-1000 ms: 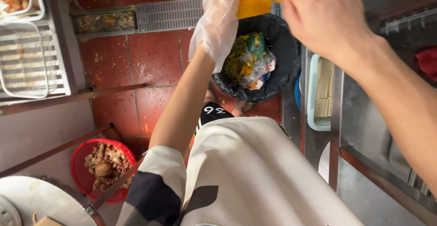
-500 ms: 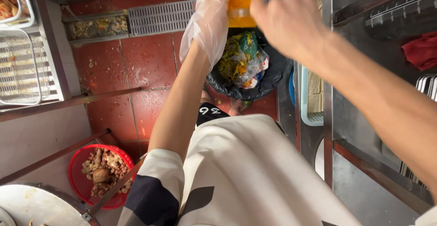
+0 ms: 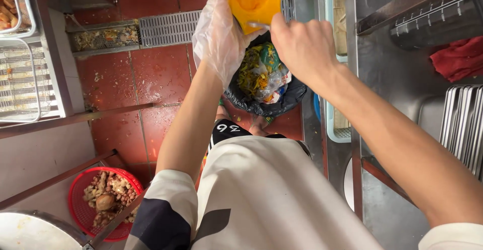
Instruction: The person picks up cut pumpkin pieces from a cutting board and, holding each over a trash bin, scrapes the seeds and stringy pulp out of the cavity with a spoon, dropping the scraps into the bin, and places the cleaned pieces back into a metal tray.
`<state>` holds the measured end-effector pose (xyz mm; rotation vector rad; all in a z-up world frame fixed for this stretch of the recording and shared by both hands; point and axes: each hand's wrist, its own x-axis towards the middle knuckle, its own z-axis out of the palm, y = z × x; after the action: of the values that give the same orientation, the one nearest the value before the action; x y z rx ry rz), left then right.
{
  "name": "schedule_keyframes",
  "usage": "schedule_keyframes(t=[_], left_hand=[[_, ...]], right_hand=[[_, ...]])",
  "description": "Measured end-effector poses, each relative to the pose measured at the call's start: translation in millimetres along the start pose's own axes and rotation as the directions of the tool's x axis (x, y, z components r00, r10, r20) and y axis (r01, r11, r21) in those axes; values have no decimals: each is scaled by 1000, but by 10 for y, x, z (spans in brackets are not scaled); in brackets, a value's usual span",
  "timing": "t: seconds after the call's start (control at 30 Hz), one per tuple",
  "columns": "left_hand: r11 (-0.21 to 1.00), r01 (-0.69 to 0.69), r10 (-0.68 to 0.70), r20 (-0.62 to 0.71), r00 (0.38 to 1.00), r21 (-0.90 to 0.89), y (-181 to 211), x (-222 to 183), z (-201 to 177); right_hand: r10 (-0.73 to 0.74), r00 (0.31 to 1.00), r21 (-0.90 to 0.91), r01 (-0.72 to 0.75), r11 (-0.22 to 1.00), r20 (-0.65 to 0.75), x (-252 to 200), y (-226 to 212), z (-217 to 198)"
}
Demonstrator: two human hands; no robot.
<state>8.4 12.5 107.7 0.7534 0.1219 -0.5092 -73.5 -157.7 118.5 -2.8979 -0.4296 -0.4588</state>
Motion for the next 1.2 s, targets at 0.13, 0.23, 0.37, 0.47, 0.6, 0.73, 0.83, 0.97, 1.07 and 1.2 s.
schedule_keyframes(t=[0.13,0.23,0.37,0.47,0.6,0.73,0.83,0.97,1.07,1.2], left_hand=[[993,-109,107,50,993,49,7,31,-100],[988,-109,104,48,993,109,102,20,-114],[997,-16,12,47,999,80,341,-263,10],[999,2,-7,148,989,33,358,-355,-75],[998,49,-44,127,991,-31,355,-377,-236],[996,84,-86,68,994,41,475,-425,-227],[985,19,-30,59,998,172,384,-261,-374],[967,21,-23,4,1000,255,376,-261,-365],[958,4,-16,42,999,288,524,-347,-273],[986,4,-8,27,1000,166,510,-216,-408]], right_hand=[[-29,955,-61,49,997,295,-282,28,227],[139,934,-63,-125,990,330,-355,38,150],[388,892,240,-439,866,230,-630,182,288],[561,599,537,-790,296,571,-468,-66,-47],[665,553,532,-804,267,502,-378,-411,-183],[647,736,498,-645,580,199,-313,-829,-279],[562,821,317,-561,765,98,-238,-1110,-188],[405,911,43,-409,912,73,-184,-1305,-113],[414,880,-136,-392,910,233,-427,-1269,110],[601,796,-38,-599,799,74,-620,-1202,253]])
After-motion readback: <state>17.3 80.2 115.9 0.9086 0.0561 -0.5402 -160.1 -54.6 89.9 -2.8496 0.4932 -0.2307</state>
